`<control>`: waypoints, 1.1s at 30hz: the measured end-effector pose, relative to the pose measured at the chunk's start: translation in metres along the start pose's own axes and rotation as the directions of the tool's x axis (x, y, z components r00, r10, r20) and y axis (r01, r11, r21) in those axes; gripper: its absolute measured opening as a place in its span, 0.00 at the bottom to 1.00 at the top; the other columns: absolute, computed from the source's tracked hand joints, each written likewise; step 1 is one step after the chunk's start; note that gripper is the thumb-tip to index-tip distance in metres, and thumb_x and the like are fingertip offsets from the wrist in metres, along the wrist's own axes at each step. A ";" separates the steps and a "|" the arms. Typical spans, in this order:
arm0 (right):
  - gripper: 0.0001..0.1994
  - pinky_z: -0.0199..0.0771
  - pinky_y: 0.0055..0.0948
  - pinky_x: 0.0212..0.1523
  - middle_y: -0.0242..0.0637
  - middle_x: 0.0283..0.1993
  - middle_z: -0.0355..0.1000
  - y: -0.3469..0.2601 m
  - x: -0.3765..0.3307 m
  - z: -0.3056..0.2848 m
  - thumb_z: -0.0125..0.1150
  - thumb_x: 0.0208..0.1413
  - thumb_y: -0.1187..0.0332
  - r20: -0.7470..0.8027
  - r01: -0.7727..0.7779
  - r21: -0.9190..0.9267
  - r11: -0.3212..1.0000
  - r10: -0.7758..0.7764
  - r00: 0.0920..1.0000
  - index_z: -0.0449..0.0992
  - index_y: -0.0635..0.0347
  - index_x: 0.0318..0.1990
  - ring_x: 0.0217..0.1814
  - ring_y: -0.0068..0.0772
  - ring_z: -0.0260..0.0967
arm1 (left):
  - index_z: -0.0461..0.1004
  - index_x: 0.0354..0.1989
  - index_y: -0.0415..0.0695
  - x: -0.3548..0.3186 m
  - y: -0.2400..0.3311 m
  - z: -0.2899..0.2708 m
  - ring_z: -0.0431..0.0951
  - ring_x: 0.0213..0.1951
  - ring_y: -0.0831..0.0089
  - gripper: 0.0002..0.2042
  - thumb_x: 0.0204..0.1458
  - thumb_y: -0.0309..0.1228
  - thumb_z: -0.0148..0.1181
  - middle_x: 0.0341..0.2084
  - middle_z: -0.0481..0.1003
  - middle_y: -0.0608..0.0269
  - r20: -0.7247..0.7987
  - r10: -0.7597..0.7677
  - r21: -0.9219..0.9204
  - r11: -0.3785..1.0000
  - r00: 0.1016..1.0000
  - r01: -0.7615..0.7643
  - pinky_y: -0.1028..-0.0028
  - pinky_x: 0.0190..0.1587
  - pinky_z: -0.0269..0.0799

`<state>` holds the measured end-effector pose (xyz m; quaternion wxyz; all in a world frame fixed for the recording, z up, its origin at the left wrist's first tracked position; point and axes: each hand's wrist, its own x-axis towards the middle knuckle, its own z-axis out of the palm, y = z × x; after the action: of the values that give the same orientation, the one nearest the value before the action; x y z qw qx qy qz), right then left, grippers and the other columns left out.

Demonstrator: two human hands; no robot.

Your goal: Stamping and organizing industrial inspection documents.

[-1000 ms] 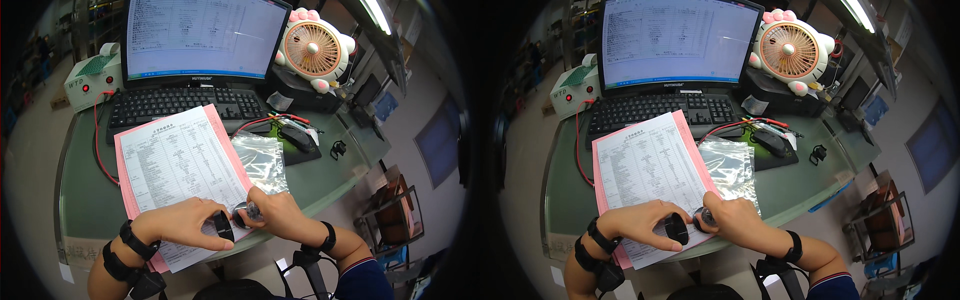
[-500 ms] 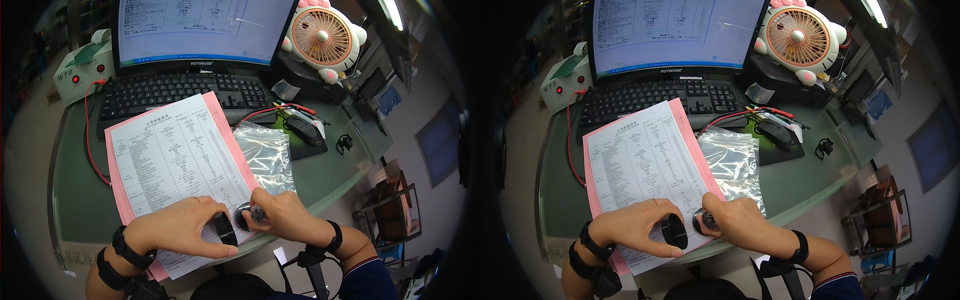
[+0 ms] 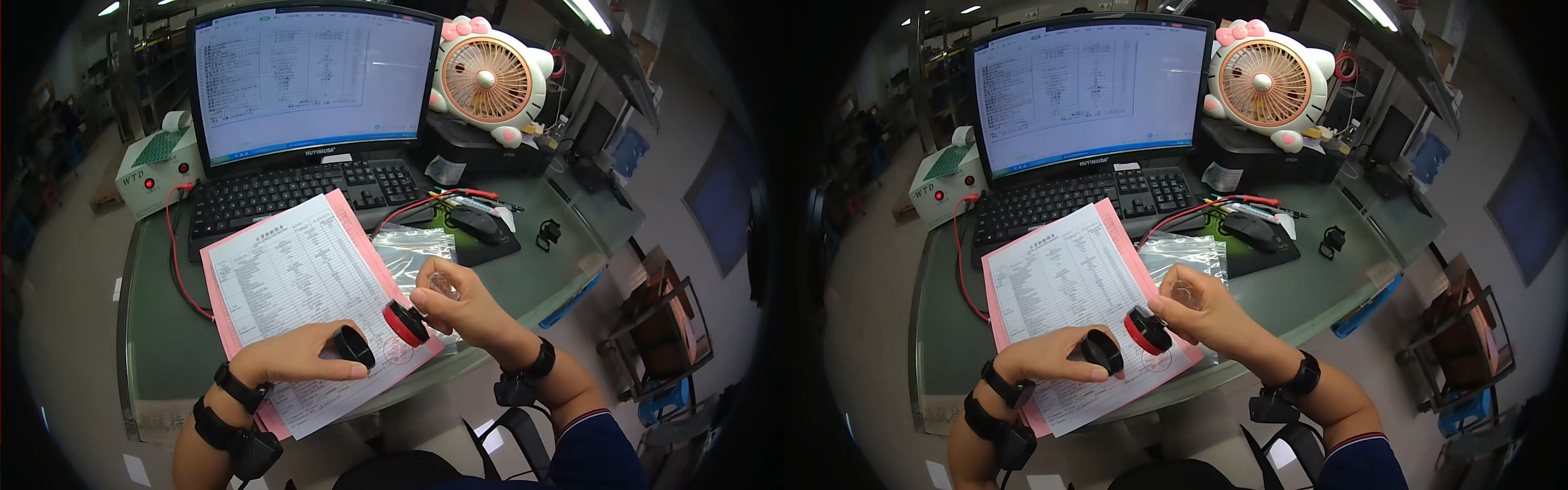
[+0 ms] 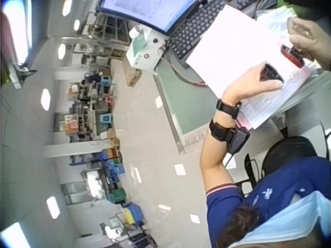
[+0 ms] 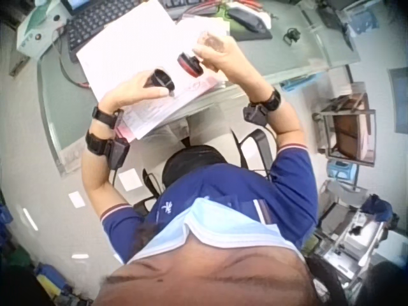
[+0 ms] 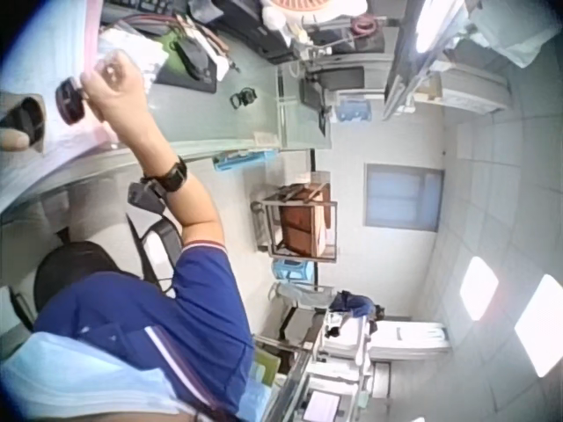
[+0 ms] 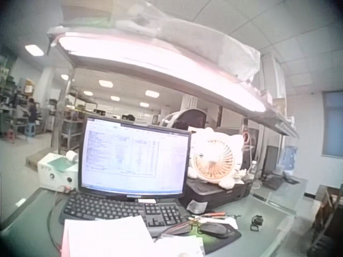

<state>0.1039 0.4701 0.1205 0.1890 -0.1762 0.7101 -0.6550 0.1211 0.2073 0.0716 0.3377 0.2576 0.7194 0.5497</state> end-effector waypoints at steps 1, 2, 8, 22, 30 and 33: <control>0.11 0.51 0.18 0.17 0.24 0.22 0.64 0.000 0.001 0.004 0.62 0.62 0.64 0.047 0.021 0.064 0.998 -0.024 0.999 0.65 0.57 0.34 0.19 0.10 0.54 | 0.69 0.53 0.39 -0.002 0.002 0.001 0.74 0.48 0.71 0.26 0.54 0.46 0.65 0.43 0.77 0.59 0.002 0.019 -0.035 0.999 1.000 -0.019 0.70 0.57 0.65; 0.11 0.53 0.18 0.18 0.25 0.22 0.65 -0.005 0.002 0.011 0.62 0.62 0.63 0.036 0.014 -0.010 1.000 -0.014 0.999 0.65 0.57 0.35 0.19 0.11 0.55 | 0.69 0.54 0.39 -0.003 0.004 0.000 0.74 0.49 0.72 0.25 0.54 0.44 0.65 0.43 0.77 0.60 0.004 0.040 -0.064 0.997 0.999 -0.040 0.71 0.58 0.64; 0.10 0.56 0.17 0.19 0.25 0.22 0.64 0.005 0.014 0.028 0.61 0.62 0.65 0.151 -0.001 -0.093 0.996 0.015 0.988 0.66 0.56 0.35 0.19 0.13 0.59 | 0.66 0.57 0.36 -0.001 0.004 0.000 0.74 0.52 0.72 0.28 0.55 0.43 0.65 0.47 0.77 0.56 0.034 0.056 -0.166 0.985 0.998 -0.050 0.71 0.59 0.64; 0.10 0.62 0.20 0.33 0.25 0.29 0.66 0.020 0.026 0.028 0.65 0.59 0.66 0.158 0.247 -0.293 0.923 -0.209 0.965 0.68 0.58 0.36 0.32 0.13 0.60 | 0.61 0.61 0.35 0.006 -0.004 0.002 0.69 0.56 0.68 0.37 0.52 0.50 0.66 0.52 0.70 0.53 -0.067 0.092 0.008 0.996 0.993 -0.092 0.69 0.61 0.61; 0.13 0.73 0.27 0.33 0.34 0.28 0.72 0.014 0.012 -0.077 0.69 0.53 0.64 -0.146 0.196 -0.723 0.662 -0.423 0.894 0.71 0.61 0.34 0.30 0.25 0.72 | 0.66 0.58 0.36 -0.001 0.018 0.020 0.72 0.53 0.55 0.38 0.47 0.55 0.67 0.49 0.73 0.49 -0.167 0.275 0.625 0.772 0.947 -0.114 0.63 0.59 0.64; 0.16 0.72 0.38 0.34 0.40 0.30 0.76 0.024 0.003 -0.120 0.67 0.52 0.55 -0.300 -0.131 -0.876 0.464 -0.313 0.901 0.71 0.56 0.36 0.34 0.47 0.76 | 0.67 0.57 0.39 -0.013 0.033 0.042 0.69 0.58 0.53 0.39 0.46 0.59 0.65 0.52 0.71 0.49 -0.147 0.340 0.832 0.550 0.929 -0.070 0.57 0.59 0.63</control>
<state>0.0414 0.5745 0.1053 -0.1234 -0.1411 0.9561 -0.2254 0.1618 0.2324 0.0994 0.0039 0.3829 0.8961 0.2243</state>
